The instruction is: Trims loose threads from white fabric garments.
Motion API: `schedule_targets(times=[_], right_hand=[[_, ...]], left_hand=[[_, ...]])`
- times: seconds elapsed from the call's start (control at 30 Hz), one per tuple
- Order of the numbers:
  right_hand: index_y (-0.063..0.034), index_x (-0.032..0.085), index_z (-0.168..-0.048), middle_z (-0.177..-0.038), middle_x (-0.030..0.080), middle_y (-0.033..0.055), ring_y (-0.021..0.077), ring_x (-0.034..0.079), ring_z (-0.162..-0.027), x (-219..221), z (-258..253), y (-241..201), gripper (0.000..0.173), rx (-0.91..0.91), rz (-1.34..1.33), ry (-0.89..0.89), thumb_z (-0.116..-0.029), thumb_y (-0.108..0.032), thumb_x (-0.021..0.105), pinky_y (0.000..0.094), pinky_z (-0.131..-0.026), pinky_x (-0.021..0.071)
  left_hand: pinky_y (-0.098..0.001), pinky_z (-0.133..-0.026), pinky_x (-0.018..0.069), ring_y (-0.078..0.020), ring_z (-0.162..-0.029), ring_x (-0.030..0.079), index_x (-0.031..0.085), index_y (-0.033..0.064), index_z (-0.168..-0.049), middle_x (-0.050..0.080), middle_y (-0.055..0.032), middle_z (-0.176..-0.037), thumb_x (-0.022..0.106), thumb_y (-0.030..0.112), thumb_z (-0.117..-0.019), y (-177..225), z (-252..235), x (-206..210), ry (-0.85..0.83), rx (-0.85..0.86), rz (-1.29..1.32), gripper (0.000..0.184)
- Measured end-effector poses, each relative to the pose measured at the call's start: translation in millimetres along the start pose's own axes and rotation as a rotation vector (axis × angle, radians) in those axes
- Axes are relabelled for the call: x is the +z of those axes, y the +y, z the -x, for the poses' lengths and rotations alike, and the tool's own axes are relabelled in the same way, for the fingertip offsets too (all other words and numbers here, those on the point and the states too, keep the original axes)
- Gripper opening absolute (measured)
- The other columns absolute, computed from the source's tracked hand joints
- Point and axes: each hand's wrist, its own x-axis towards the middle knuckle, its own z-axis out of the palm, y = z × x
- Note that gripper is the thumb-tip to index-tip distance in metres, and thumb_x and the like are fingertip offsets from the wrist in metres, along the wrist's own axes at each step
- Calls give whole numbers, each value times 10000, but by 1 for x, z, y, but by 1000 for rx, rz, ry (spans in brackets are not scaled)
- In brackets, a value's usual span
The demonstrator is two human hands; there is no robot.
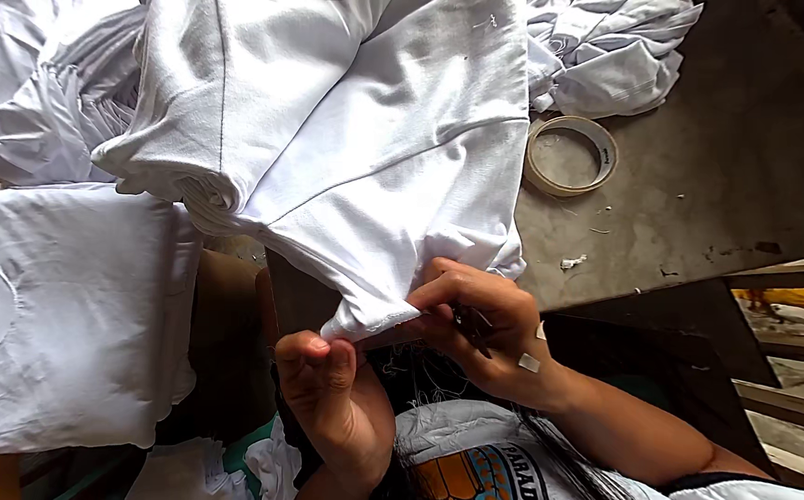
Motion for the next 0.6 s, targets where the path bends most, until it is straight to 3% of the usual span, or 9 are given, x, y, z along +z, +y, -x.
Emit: schedule_targets(times=[0.23,0.37,0.47,0.53,0.6], right_hand=[[16,628,-959,-768,510,-22,-79,439,-688,-1,4,-6,133,29,24,12,-1002,-109,612,47,-625,363],[3,625,-972,-778,531,-29,-87,460,-692,3,3,-6,113,66,29,50,-992,-107,627,44,-630,386],[-19,560,-1036,-821,551,-12,-77,499,-739,7,10,-10,216,75,118,59,-1006,-218,638,55,-669,419],[-11,527,-1078,-893,566,15,-64,545,-823,8,16,-15,292,73,161,26,-1042,-293,594,67,-751,466],[27,543,-1056,-867,570,49,-31,547,-800,11,19,-17,290,38,169,3,-1072,-263,541,81,-753,462]], left_hand=[[-259,-807,627,-119,-983,751,715,101,-1178,764,-56,-1091,613,58,-996,-5,12,11,-50,130,4,213],[-268,-852,620,-114,-1016,744,718,102,-1176,766,-42,-1100,618,53,-991,-7,14,13,-61,167,-31,215],[-277,-887,611,-107,-1007,740,719,117,-1174,765,-30,-1071,622,66,-993,-7,13,11,-46,179,-64,211],[-281,-886,609,-97,-991,738,722,126,-1168,766,-23,-1045,628,65,-990,-7,13,10,-35,179,-67,211],[-270,-880,608,-86,-988,737,723,126,-1165,766,-15,-1044,625,61,-991,-8,13,10,-32,187,-72,210]])
